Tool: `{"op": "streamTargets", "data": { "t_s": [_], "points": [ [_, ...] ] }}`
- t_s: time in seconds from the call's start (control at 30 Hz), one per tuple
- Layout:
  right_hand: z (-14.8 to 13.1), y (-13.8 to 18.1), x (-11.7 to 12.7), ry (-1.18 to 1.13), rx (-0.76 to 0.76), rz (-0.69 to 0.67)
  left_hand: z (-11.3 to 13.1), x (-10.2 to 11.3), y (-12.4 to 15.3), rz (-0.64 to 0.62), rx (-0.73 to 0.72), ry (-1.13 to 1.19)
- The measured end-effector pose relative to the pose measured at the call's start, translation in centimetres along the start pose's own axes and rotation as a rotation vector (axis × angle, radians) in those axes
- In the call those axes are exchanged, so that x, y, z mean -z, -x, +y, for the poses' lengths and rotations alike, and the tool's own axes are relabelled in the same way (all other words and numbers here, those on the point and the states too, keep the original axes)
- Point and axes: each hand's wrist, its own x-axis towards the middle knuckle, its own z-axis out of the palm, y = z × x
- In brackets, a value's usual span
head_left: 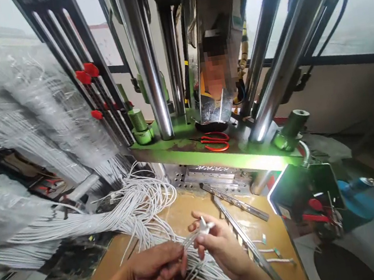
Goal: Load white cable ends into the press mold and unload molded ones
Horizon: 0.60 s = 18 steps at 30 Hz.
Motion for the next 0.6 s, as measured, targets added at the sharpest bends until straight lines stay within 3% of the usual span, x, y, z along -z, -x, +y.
{"op": "streamTargets", "data": {
  "t_s": [0.1,0.37,0.6],
  "points": [
    [1.1,-0.8,-0.4,0.060,0.064,0.039,-0.8,-0.2,-0.5,-0.030,0.026,0.073],
    [2.0,-1.3,-0.2,0.281,0.063,0.108,-0.7,-0.2,-0.5,0.013,0.050,0.104],
    [1.5,-0.9,0.2,0.163,0.045,0.021,-1.2,0.1,-0.5,0.055,-0.043,0.116]
  ]
}}
